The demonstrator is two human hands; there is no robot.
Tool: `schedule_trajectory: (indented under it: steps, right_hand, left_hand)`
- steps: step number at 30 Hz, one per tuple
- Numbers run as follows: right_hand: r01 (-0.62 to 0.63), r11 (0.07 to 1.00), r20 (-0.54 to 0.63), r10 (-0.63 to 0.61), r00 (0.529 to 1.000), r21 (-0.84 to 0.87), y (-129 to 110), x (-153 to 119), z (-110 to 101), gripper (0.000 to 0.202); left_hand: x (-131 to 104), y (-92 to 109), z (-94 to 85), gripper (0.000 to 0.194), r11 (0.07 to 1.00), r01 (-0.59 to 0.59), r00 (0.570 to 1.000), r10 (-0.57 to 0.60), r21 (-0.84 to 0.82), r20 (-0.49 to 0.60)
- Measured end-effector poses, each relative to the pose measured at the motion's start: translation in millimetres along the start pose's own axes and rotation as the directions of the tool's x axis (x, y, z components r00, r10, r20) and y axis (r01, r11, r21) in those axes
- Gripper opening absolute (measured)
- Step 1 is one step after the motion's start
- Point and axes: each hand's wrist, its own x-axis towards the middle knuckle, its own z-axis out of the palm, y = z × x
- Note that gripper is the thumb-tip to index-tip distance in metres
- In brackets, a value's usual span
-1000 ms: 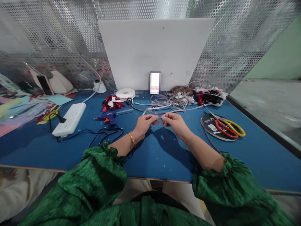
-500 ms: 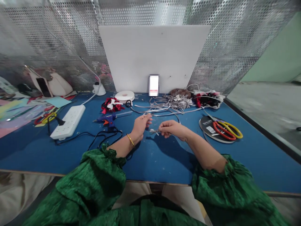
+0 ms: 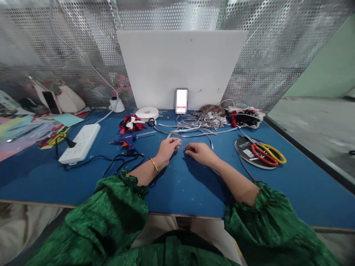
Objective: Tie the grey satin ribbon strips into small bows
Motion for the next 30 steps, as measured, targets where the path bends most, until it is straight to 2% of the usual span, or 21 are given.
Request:
schedule_trajectory:
  steps: [2, 4, 11, 15, 19, 24, 30]
  right_hand:
    - [0.102, 0.974, 0.015, -0.101, 0.995, -0.201, -2.3, -2.1, 2.7, 0.01]
    - [0.144, 0.95, 0.041, -0.138, 0.99, -0.278, -3.4, -3.2, 1.6, 0.013]
    - [0.171, 0.926, 0.083, -0.151, 0.985, -0.336, -0.3, -2.2, 1.5, 0.012]
    - [0.191, 0.929, 0.067, -0.179, 0.982, -0.318, 3.0, -1.8, 2.6, 0.012]
    - [0.173, 0.933, 0.016, -0.177, 0.984, -0.317, 7.9, -0.5, 1.5, 0.015]
    - [0.12, 0.924, -0.094, -0.164, 0.982, -0.363, 15.9, 1.4, 0.5, 0.019]
    - [0.077, 0.857, -0.234, -0.224, 0.946, -0.509, 21.9, 9.0, 1.3, 0.026]
  left_hand:
    - [-0.1, -2.0, 1.1, 0.016, 0.999, -0.032, 0.999, 0.031, 0.029, 0.019]
    - [1.2, -6.0, 2.3, 0.013, 0.996, -0.074, 0.997, 0.072, 0.057, 0.036]
    - [9.9, -22.5, 2.3, 0.014, 0.955, -0.183, 0.981, 0.16, 0.233, 0.113]
    - [10.0, -24.3, 2.6, 0.012, 0.928, -0.209, 0.977, 0.183, 0.309, 0.11]
    - [6.8, -23.1, 3.9, 0.011, 0.923, -0.195, 0.981, 0.176, 0.331, 0.085]
    - [3.8, -21.7, 4.5, 0.011, 0.921, -0.205, 0.978, 0.177, 0.332, 0.115]
    - [1.2, -17.8, 3.5, 0.01, 0.915, -0.185, 0.981, 0.149, 0.357, 0.126]
